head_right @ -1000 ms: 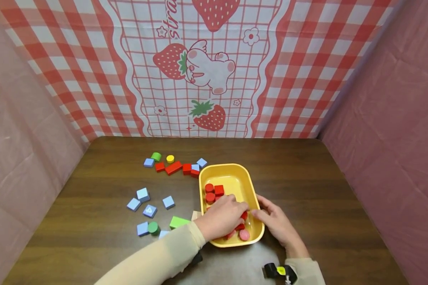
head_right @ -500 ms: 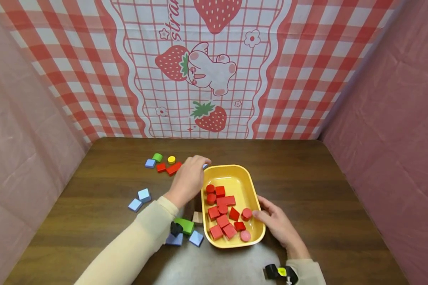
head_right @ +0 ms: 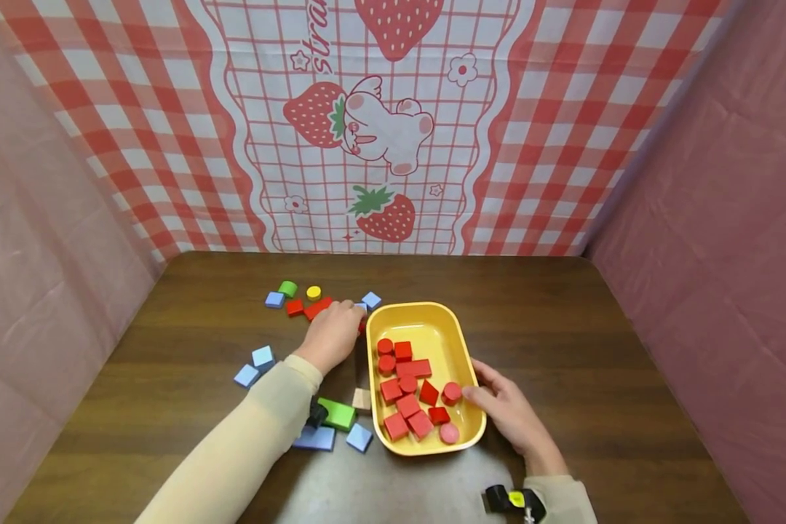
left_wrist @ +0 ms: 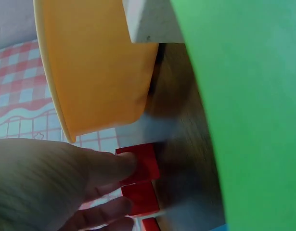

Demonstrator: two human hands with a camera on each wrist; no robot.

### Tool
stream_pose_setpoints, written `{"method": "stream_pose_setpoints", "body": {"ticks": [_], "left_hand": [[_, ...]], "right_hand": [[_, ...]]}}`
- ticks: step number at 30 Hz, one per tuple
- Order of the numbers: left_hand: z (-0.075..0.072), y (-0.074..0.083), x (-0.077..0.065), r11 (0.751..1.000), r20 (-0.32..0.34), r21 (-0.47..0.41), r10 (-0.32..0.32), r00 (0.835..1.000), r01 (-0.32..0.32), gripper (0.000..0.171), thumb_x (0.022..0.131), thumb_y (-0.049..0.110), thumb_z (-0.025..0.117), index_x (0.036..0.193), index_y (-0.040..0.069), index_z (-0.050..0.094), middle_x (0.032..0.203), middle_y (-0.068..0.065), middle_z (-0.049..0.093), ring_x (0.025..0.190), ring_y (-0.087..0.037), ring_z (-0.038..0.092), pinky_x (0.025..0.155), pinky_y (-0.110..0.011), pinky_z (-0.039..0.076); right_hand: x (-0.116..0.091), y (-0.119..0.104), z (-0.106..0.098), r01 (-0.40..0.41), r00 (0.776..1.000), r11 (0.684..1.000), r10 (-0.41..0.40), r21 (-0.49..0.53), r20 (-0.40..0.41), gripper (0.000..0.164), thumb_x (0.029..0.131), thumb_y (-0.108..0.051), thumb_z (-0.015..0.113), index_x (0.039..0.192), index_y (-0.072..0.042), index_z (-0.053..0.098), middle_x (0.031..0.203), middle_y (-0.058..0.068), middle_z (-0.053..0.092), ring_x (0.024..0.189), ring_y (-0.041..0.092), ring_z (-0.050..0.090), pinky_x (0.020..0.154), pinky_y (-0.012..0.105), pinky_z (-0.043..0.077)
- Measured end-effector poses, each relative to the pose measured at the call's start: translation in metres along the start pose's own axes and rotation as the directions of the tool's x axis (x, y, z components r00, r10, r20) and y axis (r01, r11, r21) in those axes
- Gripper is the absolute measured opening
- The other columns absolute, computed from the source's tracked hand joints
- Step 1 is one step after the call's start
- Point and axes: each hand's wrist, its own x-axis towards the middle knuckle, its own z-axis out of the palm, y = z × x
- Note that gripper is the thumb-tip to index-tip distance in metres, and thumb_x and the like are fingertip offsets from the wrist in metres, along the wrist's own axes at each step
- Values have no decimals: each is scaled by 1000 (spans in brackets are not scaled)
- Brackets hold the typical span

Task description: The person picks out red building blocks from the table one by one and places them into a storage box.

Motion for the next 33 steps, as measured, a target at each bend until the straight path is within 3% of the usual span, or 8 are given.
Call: {"method": "stream_pose_setpoints", "body": {"ticks": [4,8,13,19,23,25,30,33], "left_hand": [[2,-2,-2,1000,17,-13,-6,1000,6,17,99,8,56,103,9,73,94,-10,67,82,-25,61,71,-42,57],[0,-5,-4,1000,19,-11,-2,1000,2,7,93,16,68,97,11,72,89,-7,69,77,-24,61,65,-42,57],[-19,-3,-5,1000,-52,-11,-20,998,20,20,87,26,76,101,13,70,89,-4,67,77,-22,59,65,-40,56],[-45,23,-13,989,-139,-149,-7,990,-14,30,89,33,74,113,16,68,98,1,68,83,-16,56,72,-35,55],[-47,50,-19,969,-95,-227,81,992,-101,28,90,35,73,112,18,67,95,5,68,78,-10,53,72,-31,53],[-43,62,-20,950,-35,-271,154,987,-158,23,91,33,72,109,19,67,91,7,66,76,-9,52,72,-28,53],[-32,82,-23,903,109,-334,321,941,-270,13,93,26,71,103,20,66,82,11,59,74,-7,51,73,-21,51],[-28,89,-23,883,123,-362,365,923,-300,10,93,19,70,102,19,66,82,11,59,75,-6,51,74,-18,50]], "right_hand": [[1,-2,1,-14,1000,1000,14,-9,0,58,96,-23,63,146,-1,43,142,21,47,120,29,49,85,18,48],[2,-2,1,-30,1000,999,30,-23,-3,59,96,-24,63,146,-1,42,142,21,46,120,29,48,84,17,48],[2,-3,0,-36,999,999,36,-24,-2,59,96,-25,63,146,-1,42,142,20,46,121,29,48,85,17,47],[1,-3,-1,-41,999,999,41,-20,7,60,96,-26,63,146,-1,42,143,20,46,121,28,48,85,18,47],[1,-3,-2,-49,999,998,49,-26,6,60,96,-27,63,147,-2,42,143,20,46,120,27,49,86,19,47],[1,-2,-2,-47,999,999,47,-26,5,60,97,-28,62,147,-2,42,142,19,47,118,26,51,86,19,47],[0,0,-1,-6,1000,1000,6,11,15,56,97,-22,62,145,-1,43,138,21,49,111,25,57,84,21,50],[0,0,-1,26,999,999,-27,39,24,54,97,-18,61,145,1,43,138,23,49,112,25,56,83,22,52]]}}
